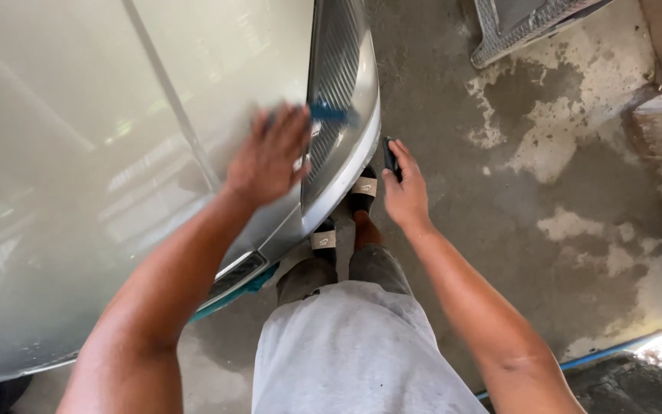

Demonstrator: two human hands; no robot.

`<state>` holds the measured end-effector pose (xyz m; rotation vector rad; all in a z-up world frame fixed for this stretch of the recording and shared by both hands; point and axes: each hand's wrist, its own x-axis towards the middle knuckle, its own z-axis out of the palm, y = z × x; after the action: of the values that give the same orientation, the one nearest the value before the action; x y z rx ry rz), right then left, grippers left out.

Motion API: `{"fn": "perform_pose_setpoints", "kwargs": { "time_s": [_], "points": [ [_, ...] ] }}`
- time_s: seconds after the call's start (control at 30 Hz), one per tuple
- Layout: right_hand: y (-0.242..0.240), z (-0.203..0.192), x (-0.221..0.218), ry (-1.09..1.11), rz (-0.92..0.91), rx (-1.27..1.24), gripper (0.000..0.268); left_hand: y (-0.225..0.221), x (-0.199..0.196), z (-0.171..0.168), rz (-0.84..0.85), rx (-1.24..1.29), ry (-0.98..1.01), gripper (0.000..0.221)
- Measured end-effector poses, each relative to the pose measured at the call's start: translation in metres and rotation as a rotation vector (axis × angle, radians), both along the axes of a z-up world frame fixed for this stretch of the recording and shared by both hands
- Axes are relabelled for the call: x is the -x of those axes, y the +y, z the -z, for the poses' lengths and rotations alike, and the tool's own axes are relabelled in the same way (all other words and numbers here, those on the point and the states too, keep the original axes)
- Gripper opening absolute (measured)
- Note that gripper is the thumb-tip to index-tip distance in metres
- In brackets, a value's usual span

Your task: The person scrubs the front headlights of a white car using a black sanding block and a blue cloth. They repeatedly rub the headlight surfaces, occasionally dipping the cloth into a bucket of water to rinse it, and continue scrubbing both headlights throughout the clip.

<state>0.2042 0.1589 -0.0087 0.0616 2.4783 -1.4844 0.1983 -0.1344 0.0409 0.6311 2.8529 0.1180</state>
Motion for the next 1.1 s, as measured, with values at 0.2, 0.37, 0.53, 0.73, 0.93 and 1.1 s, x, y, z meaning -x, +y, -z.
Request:
{"fn": "perform_pose_setpoints", "kwargs": {
  "time_s": [0.2, 0.37, 0.53, 0.73, 0.93, 1.1],
  "points": [
    [-0.058, -0.015, 0.026, 0.254, -0.109, -0.033, 0.053, -0.049, 0.075, -0.027, -0.369, -0.107, 0.241, 0.075],
    [-0.122, 0.014, 0.082, 0.381, -0.128, -0.154, 0.055, -0.055, 0.084, -0.026, -0.405, -0.125, 0.291, 0.073],
    [-0.139, 0.015, -0.002, 0.469, -0.209, -0.281, 0.073, -0.056, 0.086, -0.032, -0.437, -0.118, 0.262, 0.074],
    [-0.142, 0.032, -0.001, 0.374, -0.304, -0.385, 0.096, -0.058, 0.086, -0.024, -0.403, -0.124, 0.314, 0.073],
    [-0.145, 0.015, 0.158, 0.448, -0.211, -0.518, 0.085, -0.057, 0.089, -0.026, -0.403, -0.107, 0.304, 0.076],
    [-0.146, 0.005, 0.037, 0.495, -0.261, -0.336, 0.104, -0.057, 0.089, -0.025, -0.429, -0.132, 0.301, 0.076]
  ]
}}
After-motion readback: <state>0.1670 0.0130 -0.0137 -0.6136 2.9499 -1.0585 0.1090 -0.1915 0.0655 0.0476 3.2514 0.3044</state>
